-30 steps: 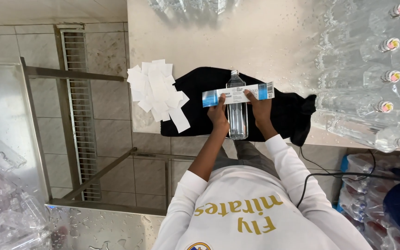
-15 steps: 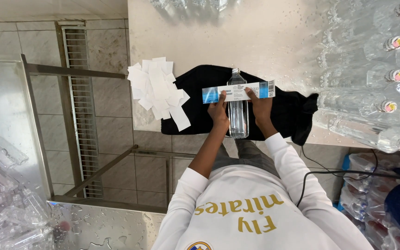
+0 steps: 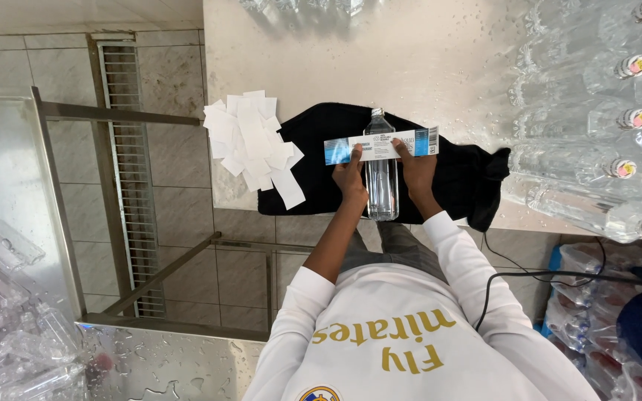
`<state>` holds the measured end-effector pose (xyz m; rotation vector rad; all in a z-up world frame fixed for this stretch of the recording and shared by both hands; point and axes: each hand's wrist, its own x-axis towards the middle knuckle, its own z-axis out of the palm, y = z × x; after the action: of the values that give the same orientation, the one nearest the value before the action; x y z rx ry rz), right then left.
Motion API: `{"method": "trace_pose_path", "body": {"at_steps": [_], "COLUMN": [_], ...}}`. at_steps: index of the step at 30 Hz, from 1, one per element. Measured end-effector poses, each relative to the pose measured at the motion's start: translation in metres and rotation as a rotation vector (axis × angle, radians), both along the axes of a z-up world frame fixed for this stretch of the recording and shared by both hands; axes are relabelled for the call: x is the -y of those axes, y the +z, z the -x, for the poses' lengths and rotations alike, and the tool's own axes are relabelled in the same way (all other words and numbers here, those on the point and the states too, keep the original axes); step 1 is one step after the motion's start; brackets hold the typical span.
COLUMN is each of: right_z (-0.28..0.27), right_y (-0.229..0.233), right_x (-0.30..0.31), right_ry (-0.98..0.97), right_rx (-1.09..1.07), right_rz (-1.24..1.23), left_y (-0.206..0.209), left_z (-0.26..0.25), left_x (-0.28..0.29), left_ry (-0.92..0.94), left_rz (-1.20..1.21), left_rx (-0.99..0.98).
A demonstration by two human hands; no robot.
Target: Manually applying adhesive labels to plastic water bottles at a production station.
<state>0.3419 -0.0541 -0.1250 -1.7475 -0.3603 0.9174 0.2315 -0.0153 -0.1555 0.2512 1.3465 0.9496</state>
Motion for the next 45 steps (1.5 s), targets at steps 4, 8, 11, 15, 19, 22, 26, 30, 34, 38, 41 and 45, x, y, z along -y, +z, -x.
{"method": "trace_pose_path", "body": {"at_steps": [4, 8, 11, 15, 19, 22, 26, 30, 34, 38, 41, 45], "right_z": [-0.006, -0.007, -0.003, 0.007, 0.013, 0.018, 0.028, 0.030, 0.035, 0.019, 0.016, 0.016], "right_y": [-0.022, -0.038, -0.021, 0.000, 0.024, 0.024, 0.025, 0.025, 0.084, 0.063, 0.059, 0.069], "right_x": [0.004, 0.006, 0.001, -0.006, -0.012, -0.009, -0.009, -0.001, -0.009, -0.025, -0.042, -0.040], "right_ry": [0.002, -0.002, -0.009, -0.067, -0.097, -0.124, -0.255, -0.325, -0.312, -0.254, -0.225, -0.176], "right_rx": [0.064, 0.116, 0.160, 0.191, 0.191, 0.124, -0.076, -0.139, -0.241, -0.159, -0.145, -0.255], "right_rz": [-0.001, 0.016, 0.020, 0.026, 0.019, 0.026, -0.079, -0.103, -0.131, -0.291, -0.464, -0.533], "left_y": [0.002, -0.022, -0.022, -0.047, -0.080, -0.072, 0.005, -0.010, 0.029, 0.032, 0.001, 0.011], "left_z": [-0.003, -0.002, -0.008, -0.006, -0.006, -0.009, -0.016, -0.011, -0.004, 0.005, 0.010, 0.013], "left_x": [0.001, 0.005, 0.002, 0.007, 0.014, 0.015, 0.003, 0.012, 0.001, -0.017, -0.033, -0.033], "left_ry": [0.029, 0.037, 0.039, 0.005, -0.007, 0.051, 0.122, 0.224, 0.184, 0.014, -0.046, -0.081], "left_rz": [0.005, 0.007, 0.010, 0.007, -0.023, -0.030, -0.041, -0.068, -0.149, -0.307, -0.378, -0.442], "left_rx": [-0.027, -0.077, -0.119, -0.176, -0.192, -0.170, -0.086, 0.105, 0.163, 0.388, 0.465, 0.475]}}
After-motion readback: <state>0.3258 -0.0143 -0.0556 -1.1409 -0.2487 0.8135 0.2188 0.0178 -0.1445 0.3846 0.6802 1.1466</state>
